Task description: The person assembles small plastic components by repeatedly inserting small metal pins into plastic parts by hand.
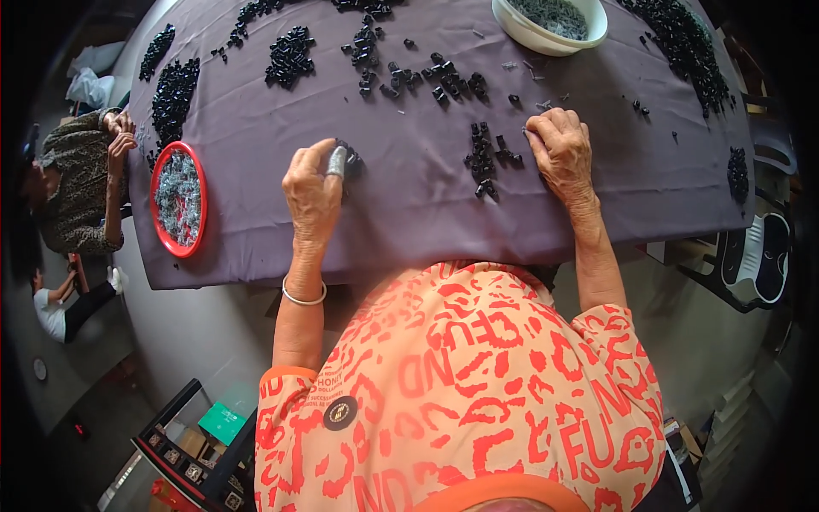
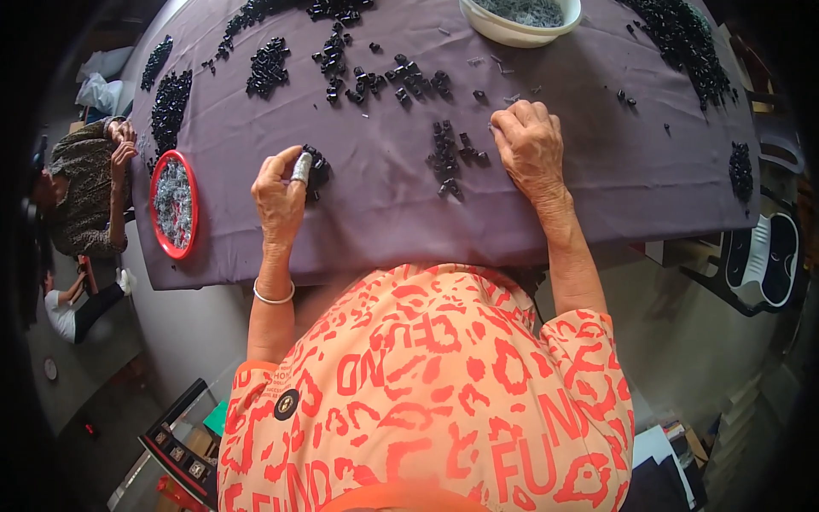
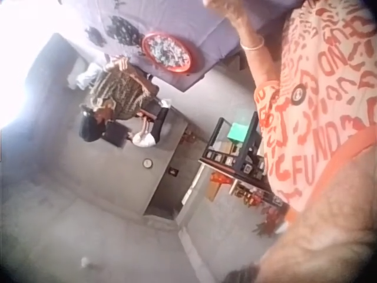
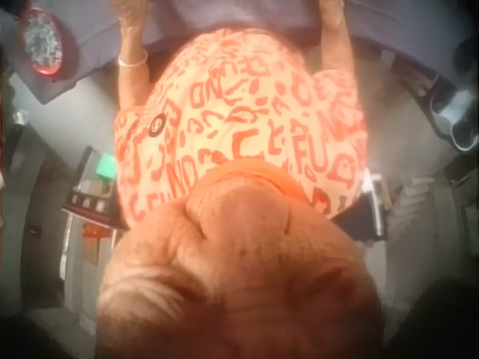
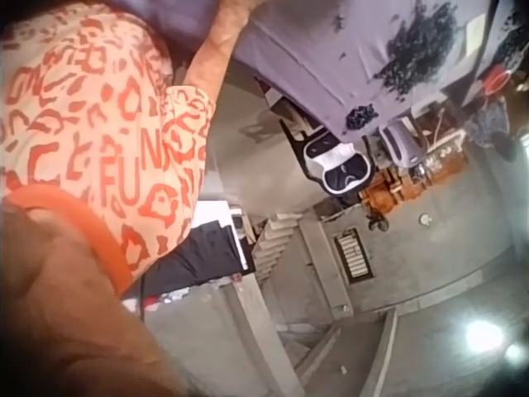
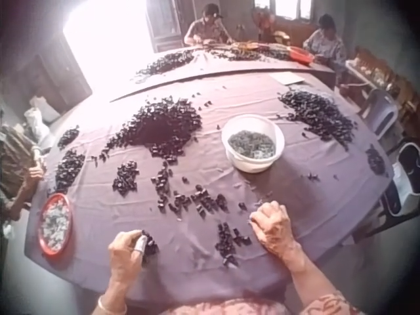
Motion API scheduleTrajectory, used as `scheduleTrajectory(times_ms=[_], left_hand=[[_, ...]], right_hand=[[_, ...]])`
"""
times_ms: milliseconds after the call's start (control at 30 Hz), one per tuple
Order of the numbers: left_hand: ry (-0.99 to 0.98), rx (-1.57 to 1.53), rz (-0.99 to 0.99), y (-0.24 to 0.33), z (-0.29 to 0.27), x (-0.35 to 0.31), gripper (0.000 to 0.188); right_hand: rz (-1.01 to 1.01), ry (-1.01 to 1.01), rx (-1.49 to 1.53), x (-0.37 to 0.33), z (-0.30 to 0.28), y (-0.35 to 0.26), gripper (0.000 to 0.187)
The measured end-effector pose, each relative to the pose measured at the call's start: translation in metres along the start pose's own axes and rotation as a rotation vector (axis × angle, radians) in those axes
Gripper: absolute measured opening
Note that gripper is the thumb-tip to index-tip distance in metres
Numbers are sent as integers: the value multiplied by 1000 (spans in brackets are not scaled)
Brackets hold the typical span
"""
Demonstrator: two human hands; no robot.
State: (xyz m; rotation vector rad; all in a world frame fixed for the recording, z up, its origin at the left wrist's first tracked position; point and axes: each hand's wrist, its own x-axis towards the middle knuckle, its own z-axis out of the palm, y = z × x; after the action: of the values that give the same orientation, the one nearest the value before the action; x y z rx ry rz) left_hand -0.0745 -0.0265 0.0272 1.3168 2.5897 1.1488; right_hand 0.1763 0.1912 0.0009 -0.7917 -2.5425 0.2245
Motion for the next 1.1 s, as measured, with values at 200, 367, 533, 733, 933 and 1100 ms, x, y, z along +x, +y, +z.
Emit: scheduleTrajectory(times_ms=[200, 367, 533, 733, 933, 1100], left_hand=[[57, 16, 55, 26, 14, -2, 21], [-81, -134, 215, 59, 46, -32, 20], [-277, -219, 256, 71, 65, -67, 27], [-252, -181, 327, 83, 70, -53, 27], [-257, -161, 369, 87, 86, -47, 26], [-261, -207, 294, 82, 79, -48, 25]], right_hand=[[2, 122, 177, -1, 1, 4, 10], [128, 133, 395, -8, -13, 11, 11], [257, 141, 443, -27, -26, 23, 12], [328, 145, 470, -45, -34, 11, 11], [180, 98, 402, -43, -13, -29, 13], [275, 325, 247, -33, -16, -17, 13]])
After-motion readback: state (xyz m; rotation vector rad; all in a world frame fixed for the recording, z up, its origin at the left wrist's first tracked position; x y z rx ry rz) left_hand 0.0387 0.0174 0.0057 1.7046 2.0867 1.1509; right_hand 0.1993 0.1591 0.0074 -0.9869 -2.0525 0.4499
